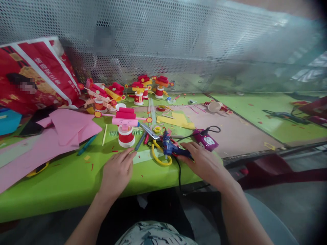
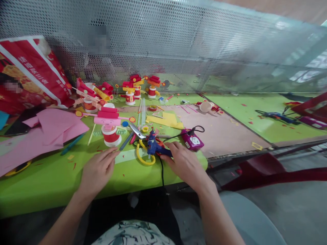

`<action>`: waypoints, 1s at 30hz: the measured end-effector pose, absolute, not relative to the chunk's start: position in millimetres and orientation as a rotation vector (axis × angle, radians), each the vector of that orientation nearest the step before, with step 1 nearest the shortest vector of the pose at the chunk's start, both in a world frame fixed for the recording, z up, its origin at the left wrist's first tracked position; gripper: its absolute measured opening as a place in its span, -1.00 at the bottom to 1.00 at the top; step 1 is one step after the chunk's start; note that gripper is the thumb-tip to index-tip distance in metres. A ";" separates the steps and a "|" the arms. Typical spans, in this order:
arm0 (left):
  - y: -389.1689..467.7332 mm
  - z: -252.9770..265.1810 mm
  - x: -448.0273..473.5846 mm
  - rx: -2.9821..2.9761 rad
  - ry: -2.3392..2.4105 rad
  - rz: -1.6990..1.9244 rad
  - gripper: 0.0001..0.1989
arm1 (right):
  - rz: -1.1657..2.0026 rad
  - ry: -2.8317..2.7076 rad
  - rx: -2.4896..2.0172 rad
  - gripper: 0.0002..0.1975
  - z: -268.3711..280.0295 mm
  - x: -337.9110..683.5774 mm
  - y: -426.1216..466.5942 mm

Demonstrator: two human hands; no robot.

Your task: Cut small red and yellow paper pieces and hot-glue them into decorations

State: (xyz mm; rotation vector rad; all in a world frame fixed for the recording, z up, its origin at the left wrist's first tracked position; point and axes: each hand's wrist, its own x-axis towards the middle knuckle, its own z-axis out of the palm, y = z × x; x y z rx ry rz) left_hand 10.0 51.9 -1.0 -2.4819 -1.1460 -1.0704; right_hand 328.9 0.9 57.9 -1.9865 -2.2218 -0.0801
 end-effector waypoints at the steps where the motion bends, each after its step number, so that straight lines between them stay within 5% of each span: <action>1: 51.6 -0.8 10.0 -2.478 -1.152 -1.063 -0.71 | -0.086 -2.214 -1.976 -0.64 54.5 327.6 3.4; 13: 50.1 1.4 9.9 -2.451 -1.143 -1.040 -0.73 | -0.195 -2.066 -1.722 -0.60 31.9 344.0 16.2; 30: 50.3 1.8 12.2 -2.431 -1.129 -1.058 -0.72 | -0.394 -1.957 -1.945 -0.59 13.8 364.4 69.3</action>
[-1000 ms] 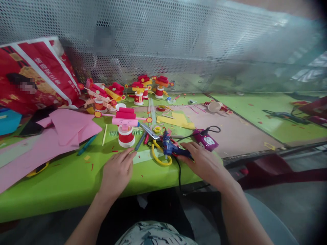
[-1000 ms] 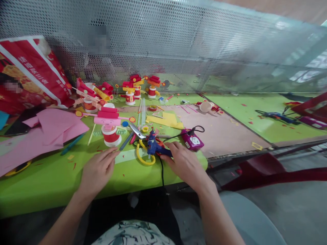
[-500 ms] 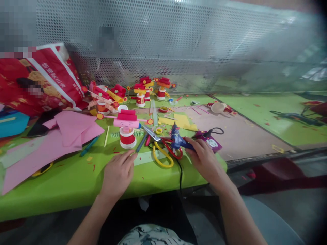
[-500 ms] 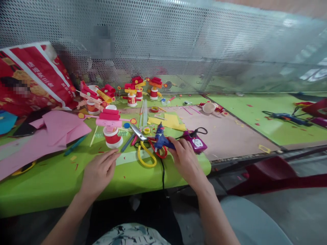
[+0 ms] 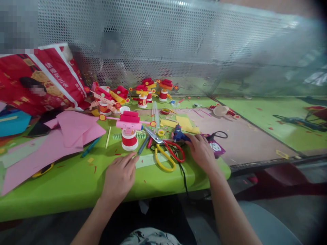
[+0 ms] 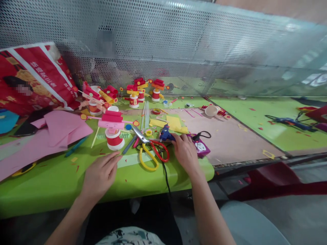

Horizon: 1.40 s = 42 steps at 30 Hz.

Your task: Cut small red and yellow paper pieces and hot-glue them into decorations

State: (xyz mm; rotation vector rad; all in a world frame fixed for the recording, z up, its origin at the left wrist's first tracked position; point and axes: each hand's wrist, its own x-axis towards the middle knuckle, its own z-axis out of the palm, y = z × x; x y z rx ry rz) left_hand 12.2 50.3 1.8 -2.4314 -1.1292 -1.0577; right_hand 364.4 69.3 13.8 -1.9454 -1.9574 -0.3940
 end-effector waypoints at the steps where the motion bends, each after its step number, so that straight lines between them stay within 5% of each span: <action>1: 50.3 1.8 12.4 -2.431 -1.135 -1.054 -0.71 | -0.388 -1.972 -1.948 -0.58 13.2 365.1 69.4; 30: 26.3 0.0 1.3 -2.384 -1.025 -1.255 -0.64 | -0.594 -1.916 -1.771 -0.62 35.9 334.5 54.2; 38: 19.5 -5.5 -0.8 -2.293 -1.126 -1.329 -0.71 | -0.130 -1.801 -1.298 -0.91 31.1 233.2 11.1; 42: 22.5 -10.8 0.9 -2.239 -1.210 -1.473 -0.72 | 0.042 -1.928 -1.125 -0.90 20.9 190.3 11.9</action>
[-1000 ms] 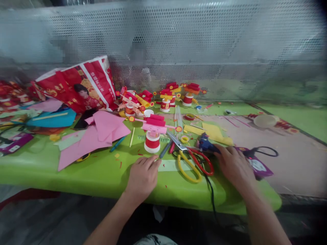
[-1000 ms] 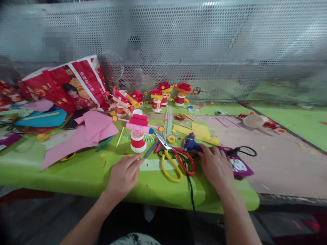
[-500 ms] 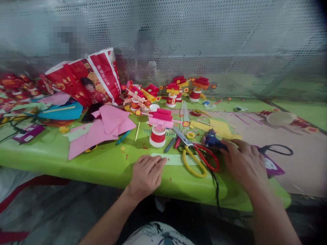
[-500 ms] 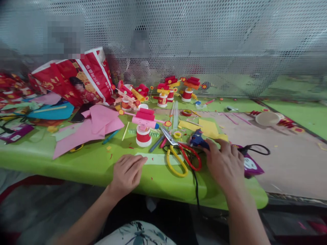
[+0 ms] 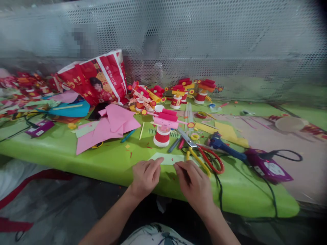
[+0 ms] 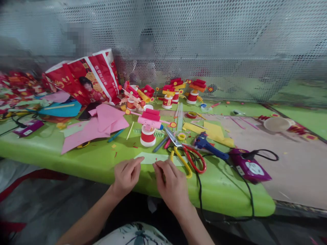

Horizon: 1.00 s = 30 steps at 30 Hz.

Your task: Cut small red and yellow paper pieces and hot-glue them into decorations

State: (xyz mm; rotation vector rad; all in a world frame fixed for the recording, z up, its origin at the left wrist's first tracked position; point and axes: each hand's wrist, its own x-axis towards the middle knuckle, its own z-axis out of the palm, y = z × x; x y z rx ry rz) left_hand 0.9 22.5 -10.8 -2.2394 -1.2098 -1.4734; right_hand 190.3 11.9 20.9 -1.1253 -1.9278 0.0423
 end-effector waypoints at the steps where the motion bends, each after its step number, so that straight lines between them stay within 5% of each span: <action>1: 23.4 -12.5 1.5 -2.239 -1.242 -1.534 -0.75 | 0.058 -1.955 -1.098 -0.89 19.0 183.9 14.8; 5: 25.8 -16.9 3.9 -2.215 -1.362 -1.710 -0.94 | 0.097 -2.029 -1.043 -0.86 13.2 172.5 26.0; 11: 23.8 -7.0 2.6 -2.263 -1.337 -1.568 -0.58 | 0.080 -2.039 -1.093 -0.85 7.5 174.4 26.4; 30: 27.8 -6.8 7.1 -2.244 -1.125 -1.340 -0.56 | -0.105 -2.096 -0.946 -0.80 1.0 180.1 35.5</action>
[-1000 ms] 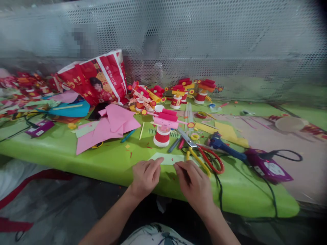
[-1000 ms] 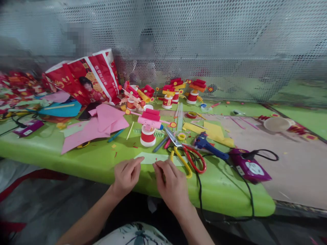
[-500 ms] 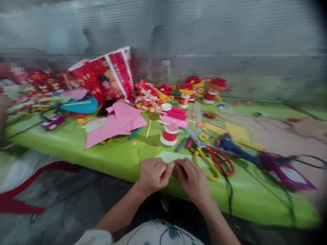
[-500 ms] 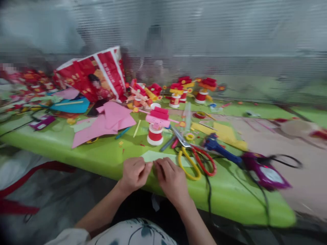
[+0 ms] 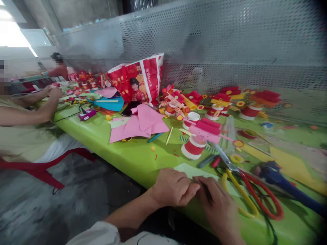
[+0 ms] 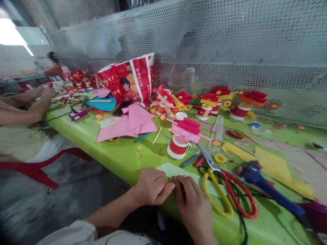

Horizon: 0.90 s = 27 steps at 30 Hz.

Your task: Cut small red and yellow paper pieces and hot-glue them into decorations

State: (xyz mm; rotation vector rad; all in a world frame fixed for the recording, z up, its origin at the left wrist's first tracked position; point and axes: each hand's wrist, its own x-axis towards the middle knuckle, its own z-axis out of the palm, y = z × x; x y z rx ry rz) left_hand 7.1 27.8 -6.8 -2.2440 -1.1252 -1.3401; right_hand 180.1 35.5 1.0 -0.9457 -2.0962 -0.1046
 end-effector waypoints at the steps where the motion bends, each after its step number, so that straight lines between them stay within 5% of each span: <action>1: 27.8 -7.3 7.1 -2.242 -1.118 -1.329 -0.57 | -0.117 -2.091 -0.933 -0.79 1.7 179.6 35.9; 20: 24.4 -8.5 12.0 -2.242 -1.113 -1.193 -0.68 | -0.127 -2.071 -0.929 -0.74 1.1 178.6 36.6; 27: 23.4 -4.9 8.6 -2.236 -1.150 -1.409 -0.70 | -0.135 -2.055 -0.912 -0.74 -3.2 179.8 39.2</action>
